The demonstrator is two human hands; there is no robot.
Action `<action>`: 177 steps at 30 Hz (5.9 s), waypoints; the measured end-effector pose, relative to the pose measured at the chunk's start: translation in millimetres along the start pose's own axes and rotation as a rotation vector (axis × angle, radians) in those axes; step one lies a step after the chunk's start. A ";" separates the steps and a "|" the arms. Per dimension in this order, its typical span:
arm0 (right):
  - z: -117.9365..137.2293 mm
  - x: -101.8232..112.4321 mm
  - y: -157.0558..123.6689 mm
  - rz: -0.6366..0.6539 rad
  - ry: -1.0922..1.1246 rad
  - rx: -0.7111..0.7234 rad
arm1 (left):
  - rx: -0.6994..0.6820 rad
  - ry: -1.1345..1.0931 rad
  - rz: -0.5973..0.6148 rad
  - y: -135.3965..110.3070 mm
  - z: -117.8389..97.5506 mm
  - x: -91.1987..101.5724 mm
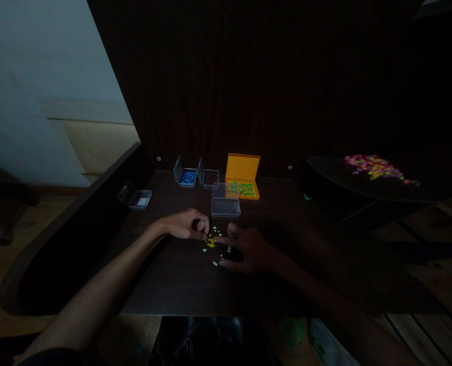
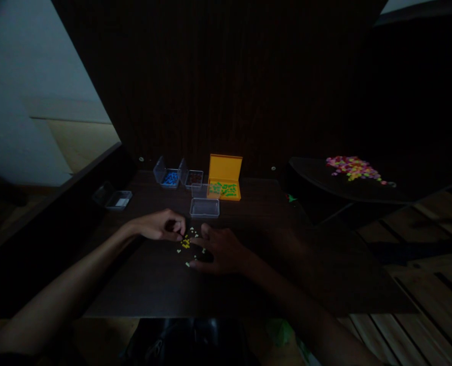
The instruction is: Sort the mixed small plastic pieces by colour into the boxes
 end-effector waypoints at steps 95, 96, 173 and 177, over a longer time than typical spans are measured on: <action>-19.4 6.3 -7.1 -0.170 -0.103 -0.015 | 0.025 0.411 -0.512 -4.7 -8.7 27.1; -21.6 5.2 -6.3 -0.161 -0.098 -0.035 | 0.031 0.408 -0.553 -5.7 -7.0 29.6; -51.0 21.4 -16.0 0.027 -0.108 -0.073 | 0.032 0.387 -0.616 9.3 15.6 39.0; -53.1 22.0 -16.3 0.040 -0.110 -0.099 | 0.021 0.385 -0.606 9.6 15.2 37.9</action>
Point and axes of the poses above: each hand's wrist, its own y-axis towards the middle knuckle, its own x-axis out of the back of the hand, z = x × y, the point moved 10 cm from there along y, towards the middle knuckle, and after that the axes turned 9 degrees about y, right-handed, at the moved point
